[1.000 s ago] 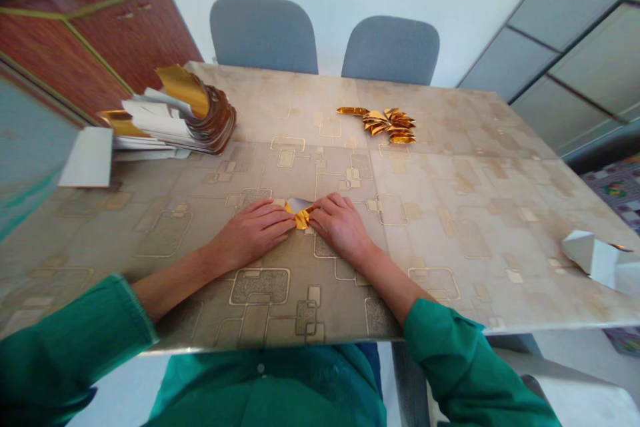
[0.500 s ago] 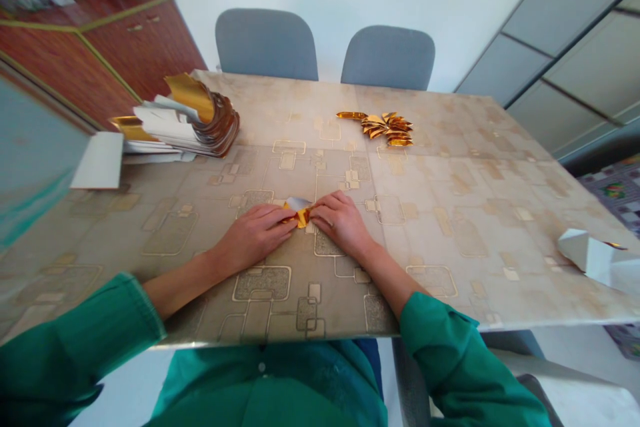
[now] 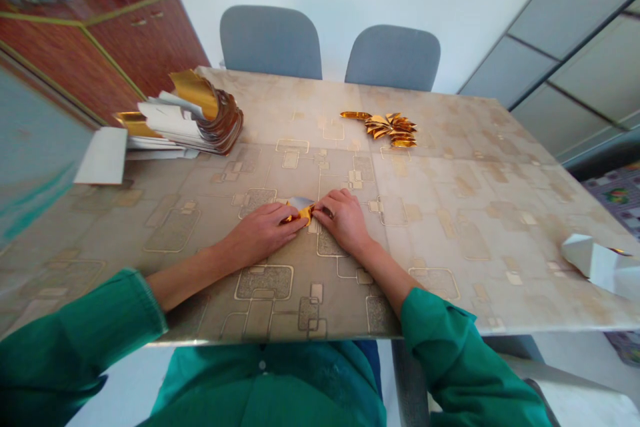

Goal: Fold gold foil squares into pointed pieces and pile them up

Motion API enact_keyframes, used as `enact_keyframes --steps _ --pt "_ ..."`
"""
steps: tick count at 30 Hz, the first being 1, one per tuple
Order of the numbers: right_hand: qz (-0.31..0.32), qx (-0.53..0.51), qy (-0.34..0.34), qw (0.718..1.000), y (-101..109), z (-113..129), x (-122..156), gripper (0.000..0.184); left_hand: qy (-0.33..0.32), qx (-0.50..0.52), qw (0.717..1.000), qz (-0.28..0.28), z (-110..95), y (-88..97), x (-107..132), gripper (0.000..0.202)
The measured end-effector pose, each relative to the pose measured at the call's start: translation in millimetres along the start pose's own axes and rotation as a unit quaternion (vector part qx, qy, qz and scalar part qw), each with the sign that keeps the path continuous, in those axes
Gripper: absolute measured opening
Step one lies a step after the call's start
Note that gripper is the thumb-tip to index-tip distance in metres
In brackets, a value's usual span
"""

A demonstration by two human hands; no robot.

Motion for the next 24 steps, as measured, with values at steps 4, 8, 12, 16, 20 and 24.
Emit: enact_keyframes --steps 4,8,12,16,20,24 --pt "0.021 0.006 -0.031 0.999 -0.8 2.4 -3.2 0.006 -0.007 0.005 1.0 -0.003 1.6 -0.3 0.0 0.023" --pt "0.046 0.029 -0.037 0.998 0.8 6.4 -5.5 0.004 0.001 -0.001 1.0 -0.004 0.6 -1.0 1.0 0.025" --pt "0.058 0.05 -0.039 0.996 2.6 10.1 -6.9 0.004 0.006 -0.007 1.0 0.004 -0.9 -0.7 1.7 0.03" --pt "0.051 0.039 -0.045 0.997 1.5 8.9 -7.5 0.003 0.007 -0.012 1.0 0.009 -0.7 -1.4 2.7 0.03" --pt "0.033 0.003 -0.048 0.998 -1.1 2.8 -6.7 0.004 0.007 -0.001 1.0 -0.005 -0.6 -2.9 3.0 0.026" --pt "0.02 0.014 -0.006 1.0 1.7 4.2 -1.0 0.003 0.003 0.029 1.0 -0.004 1.3 0.6 2.5 0.025"
Point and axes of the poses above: each hand's wrist, its own x-axis away from the middle knuckle, its own y-axis out of the back of the hand, z = x × y, the point moved 1 cm from there along -x, towards the middle knuckle, and after that the axes turned 13 degrees about y, right-handed, at the moved point
